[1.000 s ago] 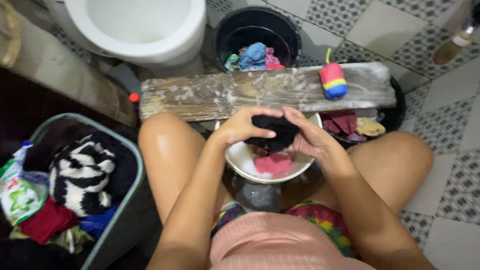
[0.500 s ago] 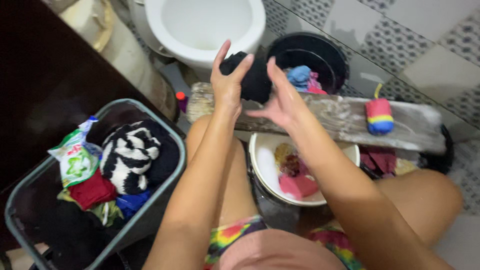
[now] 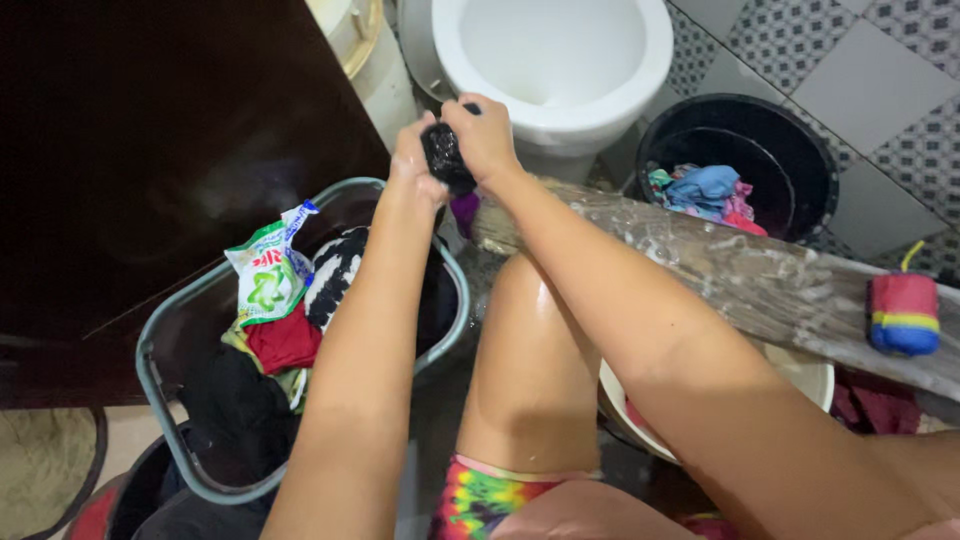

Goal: The person hand washes several pieces of clothing in a bucket of soapy water, scrubbing them against a wooden board and using a brush.

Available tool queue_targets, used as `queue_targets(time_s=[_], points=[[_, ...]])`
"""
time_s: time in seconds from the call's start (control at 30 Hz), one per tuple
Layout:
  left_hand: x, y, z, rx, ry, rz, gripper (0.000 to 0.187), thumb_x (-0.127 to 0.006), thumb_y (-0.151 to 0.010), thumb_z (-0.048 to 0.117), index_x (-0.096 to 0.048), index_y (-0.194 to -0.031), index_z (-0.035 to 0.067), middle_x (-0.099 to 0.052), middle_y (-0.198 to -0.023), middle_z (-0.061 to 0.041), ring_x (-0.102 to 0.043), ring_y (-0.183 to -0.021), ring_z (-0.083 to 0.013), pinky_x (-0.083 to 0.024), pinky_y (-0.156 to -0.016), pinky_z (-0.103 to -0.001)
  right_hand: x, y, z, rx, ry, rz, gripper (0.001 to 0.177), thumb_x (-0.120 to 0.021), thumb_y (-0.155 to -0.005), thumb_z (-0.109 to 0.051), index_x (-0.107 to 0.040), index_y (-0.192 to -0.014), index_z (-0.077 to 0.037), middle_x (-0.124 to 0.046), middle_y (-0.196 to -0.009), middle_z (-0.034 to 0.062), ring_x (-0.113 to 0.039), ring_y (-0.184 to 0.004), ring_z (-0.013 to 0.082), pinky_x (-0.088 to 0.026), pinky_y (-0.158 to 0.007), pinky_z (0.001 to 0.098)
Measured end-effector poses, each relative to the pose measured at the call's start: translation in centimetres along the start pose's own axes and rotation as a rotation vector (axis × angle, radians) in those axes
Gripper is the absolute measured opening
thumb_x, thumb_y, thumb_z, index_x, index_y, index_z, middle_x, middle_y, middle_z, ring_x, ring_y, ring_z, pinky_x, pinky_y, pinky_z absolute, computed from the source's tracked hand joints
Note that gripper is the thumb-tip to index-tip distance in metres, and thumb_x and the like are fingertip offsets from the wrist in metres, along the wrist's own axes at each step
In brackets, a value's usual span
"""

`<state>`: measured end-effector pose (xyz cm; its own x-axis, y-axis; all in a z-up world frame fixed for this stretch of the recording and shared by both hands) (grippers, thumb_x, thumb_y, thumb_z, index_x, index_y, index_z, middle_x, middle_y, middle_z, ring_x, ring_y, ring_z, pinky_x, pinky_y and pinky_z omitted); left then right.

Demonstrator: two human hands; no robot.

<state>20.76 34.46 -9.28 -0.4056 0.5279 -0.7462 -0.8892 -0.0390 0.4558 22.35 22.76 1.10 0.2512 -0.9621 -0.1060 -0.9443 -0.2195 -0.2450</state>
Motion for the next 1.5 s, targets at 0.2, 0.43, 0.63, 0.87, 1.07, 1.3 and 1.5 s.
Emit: queue_targets(time_s=[0.2,0.43,0.63,0.87,1.07,1.3,1.5], points=[[-0.7,0.8,-1.6,-0.072,0.038,-0.041,0.034,-0.05,-0.105,0.037,-0.063,-0.102,0.006,-0.072,-0.096,-0.016,-0.073,-0.087,-0.0341,-0.063,-0.079,-0.051,2.3,0.0,1.3,-0.141,0.151,-0.097,0.032,-0.072,-0.084,-0.037,-0.076,-0.083,-0.005,-0.069,-0.072,0.001,-0.061,-0.07,0.0113,-0.049,-0.066,0.0272],[-11.8,6.3,-5.1,-0.855,-0.948,-0.149,0.049,-0.039,-0.111,0.045,-0.058,-0.14,0.011,-0.059,-0.143,-0.015,-0.051,-0.138,-0.0343,-0.038,-0.115,-0.05,20.1,10.4,-6.8,-0.331,0.248,-0.401,0.07,-0.077,-0.085,-0.043,-0.048,-0.141,-0.013,-0.064,-0.116,0.0043,-0.06,-0.093,0.0186,-0.052,-0.071,0.0399],[-20.1,9.8,-25.2,-0.93,-1.758,-0.594,0.04,-0.044,-0.11,0.036,-0.062,-0.129,0.006,-0.065,-0.129,-0.025,-0.056,-0.124,-0.0443,-0.042,-0.103,-0.053,35.1,23.2,-5.7,-0.277,0.983,-0.415,0.063,-0.082,-0.089,-0.046,-0.061,-0.127,0.0,-0.07,-0.11,0.0187,-0.068,-0.097,0.0258,-0.053,-0.08,0.0371],[-15.1,13.6,-39.9,-0.407,-2.529,-0.698,0.057,-0.071,-0.084,0.038,-0.058,-0.136,0.019,-0.065,-0.127,-0.016,-0.063,-0.117,-0.0377,-0.053,-0.091,-0.051,43.6,35.7,6.7,-1.014,0.764,-0.311,0.06,-0.081,-0.085,-0.027,-0.054,-0.133,-0.002,-0.075,-0.1,0.0312,-0.074,-0.083,0.0406,-0.056,-0.055,0.0406],[-9.6,13.3,-44.2,0.255,-2.578,-0.768,0.091,-0.086,-0.069,0.059,-0.054,-0.146,0.025,-0.057,-0.148,-0.01,-0.058,-0.132,-0.0346,-0.05,-0.104,-0.052,43.5,35.8,16.8,-0.762,1.116,-0.503,0.1,-0.088,-0.073,-0.038,-0.034,-0.153,-0.011,-0.045,-0.145,0.0335,-0.058,-0.128,0.044,-0.047,-0.108,0.0468],[-1.9,6.8,-51.4,0.346,-2.428,-0.554,0.088,-0.084,-0.071,0.059,-0.055,-0.145,0.021,-0.059,-0.143,-0.01,-0.058,-0.127,-0.033,-0.05,-0.1,-0.05,42.6,38.0,25.6,-1.245,1.17,-0.331,0.131,-0.092,-0.068,-0.04,-0.003,-0.161,-0.021,-0.005,-0.158,0.0379,-0.041,-0.139,0.048,-0.038,-0.116,0.0449],[7.7,0.6,-59.7,0.399,-2.271,-0.548,0.086,-0.083,-0.074,0.06,-0.055,-0.144,0.019,-0.06,-0.14,-0.011,-0.058,-0.122,-0.0317,-0.049,-0.096,-0.049,43.0,39.3,32.6,-1.313,1.163,-0.229,0.116,-0.089,-0.072,-0.041,-0.013,-0.156,-0.018,-0.015,-0.154,0.0357,-0.044,-0.136,0.047,-0.039,-0.114,0.0448]])
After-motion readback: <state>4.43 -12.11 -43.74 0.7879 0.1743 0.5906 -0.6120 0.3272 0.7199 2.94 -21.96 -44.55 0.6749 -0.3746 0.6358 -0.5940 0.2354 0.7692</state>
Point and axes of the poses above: each hand's wrist, its own y-axis away from the middle knuckle, its own x-axis out of the back of the hand, z = x × y, the point moved 8 cm from there along -y, towards the middle knuckle
